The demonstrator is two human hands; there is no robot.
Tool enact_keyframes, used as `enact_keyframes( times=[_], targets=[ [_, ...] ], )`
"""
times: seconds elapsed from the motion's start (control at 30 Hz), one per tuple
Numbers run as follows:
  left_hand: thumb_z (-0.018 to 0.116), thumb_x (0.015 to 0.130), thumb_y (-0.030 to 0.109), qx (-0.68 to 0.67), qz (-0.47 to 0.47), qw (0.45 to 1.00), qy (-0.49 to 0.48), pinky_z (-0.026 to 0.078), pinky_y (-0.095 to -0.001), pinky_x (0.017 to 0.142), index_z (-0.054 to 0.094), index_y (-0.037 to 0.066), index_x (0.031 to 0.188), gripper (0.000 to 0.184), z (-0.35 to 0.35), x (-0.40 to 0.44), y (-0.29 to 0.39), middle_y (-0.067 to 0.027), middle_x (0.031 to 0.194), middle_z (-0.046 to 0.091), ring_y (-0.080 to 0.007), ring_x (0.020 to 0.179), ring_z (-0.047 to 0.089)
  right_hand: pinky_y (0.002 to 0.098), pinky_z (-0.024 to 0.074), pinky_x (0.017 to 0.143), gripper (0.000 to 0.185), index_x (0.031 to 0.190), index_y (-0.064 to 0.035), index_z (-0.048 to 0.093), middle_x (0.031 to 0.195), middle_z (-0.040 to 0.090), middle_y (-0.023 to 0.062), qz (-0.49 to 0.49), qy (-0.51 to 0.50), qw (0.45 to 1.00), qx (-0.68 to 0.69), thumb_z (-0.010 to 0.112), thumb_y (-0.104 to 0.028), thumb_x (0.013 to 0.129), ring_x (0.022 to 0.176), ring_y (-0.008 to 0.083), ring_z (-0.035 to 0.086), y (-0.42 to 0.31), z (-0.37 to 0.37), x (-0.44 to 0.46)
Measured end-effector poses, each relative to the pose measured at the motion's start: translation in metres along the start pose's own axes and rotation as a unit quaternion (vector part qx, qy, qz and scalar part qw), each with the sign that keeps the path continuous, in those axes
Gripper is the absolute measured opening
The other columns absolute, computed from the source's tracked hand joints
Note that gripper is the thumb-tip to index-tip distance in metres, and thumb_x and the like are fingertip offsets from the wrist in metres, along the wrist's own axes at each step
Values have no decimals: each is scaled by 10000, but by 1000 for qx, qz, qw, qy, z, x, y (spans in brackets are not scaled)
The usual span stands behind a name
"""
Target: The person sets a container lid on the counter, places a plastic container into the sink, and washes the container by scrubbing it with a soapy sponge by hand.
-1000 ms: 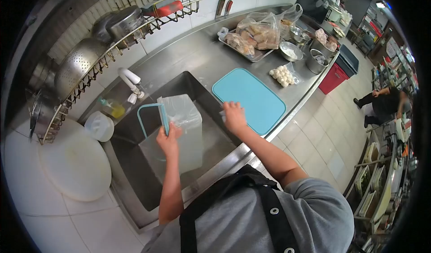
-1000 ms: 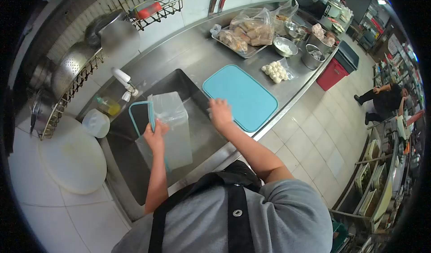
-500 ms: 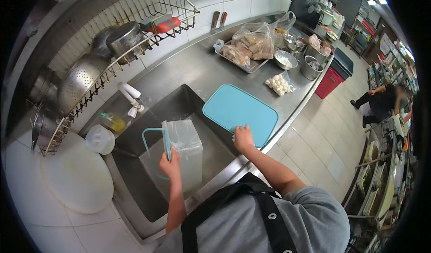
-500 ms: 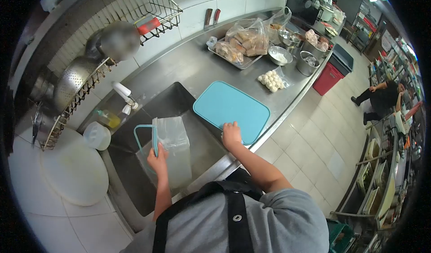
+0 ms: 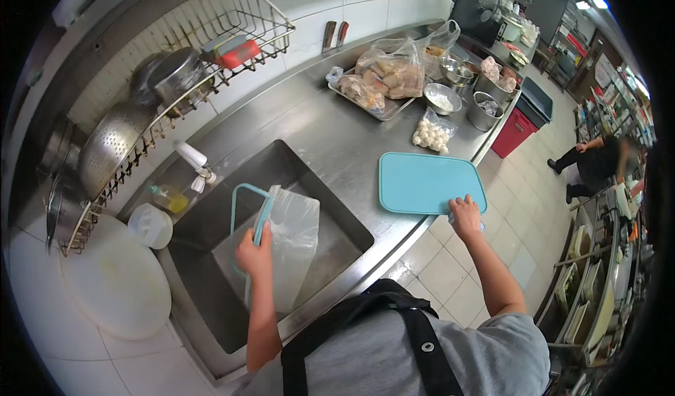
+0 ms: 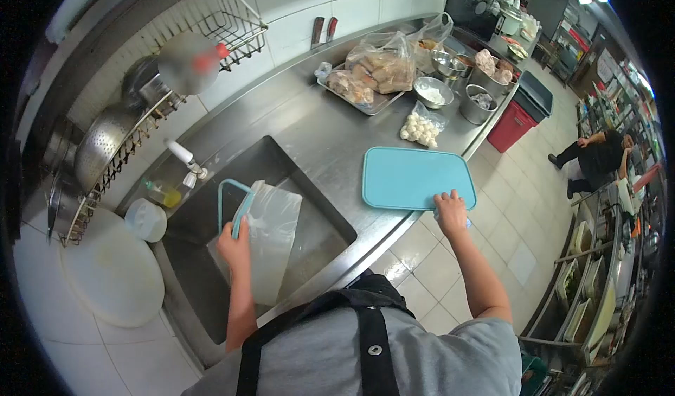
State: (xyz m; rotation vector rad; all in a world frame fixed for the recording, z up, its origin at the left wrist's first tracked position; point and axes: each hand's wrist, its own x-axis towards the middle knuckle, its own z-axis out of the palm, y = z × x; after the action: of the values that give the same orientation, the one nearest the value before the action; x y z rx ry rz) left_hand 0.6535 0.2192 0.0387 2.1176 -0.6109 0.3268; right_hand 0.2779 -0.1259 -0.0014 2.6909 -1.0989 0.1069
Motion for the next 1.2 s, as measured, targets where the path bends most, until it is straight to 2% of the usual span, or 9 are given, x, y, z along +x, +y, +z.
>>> enact_keyframes(
  times=[0.17,0.3,0.43,0.53,0.67,0.77,0.9,1.0,1.2],
  targets=[
    [660,864,434,-33,74,991,-110,398,-448,516,584,12,693,461,27,55,88,-194,590,550,-376,539,544,406,467,765,293,993,-105,567,980,599,128,73,-70,995,6,692,-110,729,942,305,555,33,12,-6],
    [590,885,506,39,165,964,-204,467,-490,597,618,-23,725,553,80,90,151,-249,682,612,-431,663,612,415,479,810,474,1046,-67,499,1011,598,168,83,-37,953,290,773,-153,670,944,356,579,8,-62,23],
    [570,873,562,68,190,941,-270,490,-505,659,630,-43,719,628,158,94,198,-276,706,628,-420,687,636,404,477,808,480,1065,-35,497,986,580,168,15,31,852,522,783,-133,692,934,346,584,-54,-144,49],
    [591,860,574,80,156,894,-412,489,-476,635,635,-47,769,629,197,108,220,-228,682,637,-361,631,635,388,474,854,365,993,-49,571,1034,574,138,-137,186,839,492,764,-61,684,979,325,575,-114,-176,60],
    [652,848,524,-68,60,802,-591,485,-370,582,622,-41,948,575,225,135,217,-121,686,628,-229,588,597,419,464,851,294,969,-105,636,1060,579,77,-147,155,894,394,717,-59,690,1029,317,547,-158,-155,75],
    [689,807,517,-92,130,800,-579,513,-395,661,607,-51,913,584,197,149,192,-181,819,672,-219,764,655,424,453,825,292,970,-146,668,1064,584,37,-138,149,914,350,716,-86,688,1036,300,533,-151,-144,94],
    [635,872,449,21,147,903,-402,494,-454,756,573,13,1068,482,106,100,143,-221,974,664,-378,910,647,425,455,809,286,968,-148,678,1059,579,52,-135,126,916,357,711,-91,689,1008,302,541,-141,-142,109],
    [624,904,358,63,51,960,-269,483,-449,717,589,11,1059,381,40,41,136,-203,915,667,-370,836,647,435,460,806,278,961,-136,675,1057,566,86,-147,143,909,363,711,-92,689,982,315,545,-143,-138,125],
    [687,888,246,-183,-100,973,-102,451,-286,640,659,2,1003,272,30,-8,116,-52,749,619,-116,688,558,439,481,798,265,966,-99,648,1012,545,155,-120,163,871,449,720,-104,710,933,361,556,-149,-129,161]
  ],
)
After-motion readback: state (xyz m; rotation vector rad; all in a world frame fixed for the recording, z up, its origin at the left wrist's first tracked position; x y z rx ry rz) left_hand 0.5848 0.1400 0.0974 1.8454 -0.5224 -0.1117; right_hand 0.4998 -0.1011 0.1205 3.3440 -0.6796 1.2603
